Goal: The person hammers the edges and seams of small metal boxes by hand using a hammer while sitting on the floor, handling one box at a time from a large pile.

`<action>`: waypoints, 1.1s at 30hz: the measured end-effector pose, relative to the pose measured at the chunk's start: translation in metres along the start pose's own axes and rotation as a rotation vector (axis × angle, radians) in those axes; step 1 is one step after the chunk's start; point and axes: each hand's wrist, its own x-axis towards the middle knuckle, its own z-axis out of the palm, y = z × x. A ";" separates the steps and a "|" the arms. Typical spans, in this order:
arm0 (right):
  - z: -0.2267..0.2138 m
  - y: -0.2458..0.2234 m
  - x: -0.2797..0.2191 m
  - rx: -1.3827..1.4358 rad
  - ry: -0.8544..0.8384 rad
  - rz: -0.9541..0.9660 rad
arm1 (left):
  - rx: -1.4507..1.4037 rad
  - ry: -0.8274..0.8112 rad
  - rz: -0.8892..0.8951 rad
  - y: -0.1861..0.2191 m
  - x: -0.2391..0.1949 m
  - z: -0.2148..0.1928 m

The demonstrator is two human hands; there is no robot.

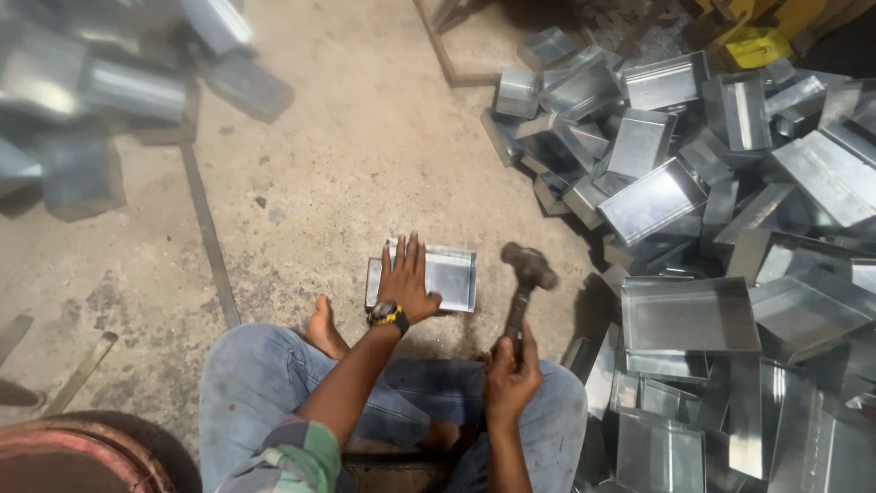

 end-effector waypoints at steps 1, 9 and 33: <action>-0.002 -0.005 -0.004 0.068 0.000 -0.028 | -0.015 -0.044 -0.055 -0.004 0.009 -0.003; 0.005 0.003 0.002 -0.228 -0.096 -0.111 | 0.016 -0.042 -0.178 -0.018 0.038 0.000; -0.002 -0.001 0.002 -0.568 -0.168 0.025 | -0.018 -0.145 -0.172 -0.009 -0.003 0.007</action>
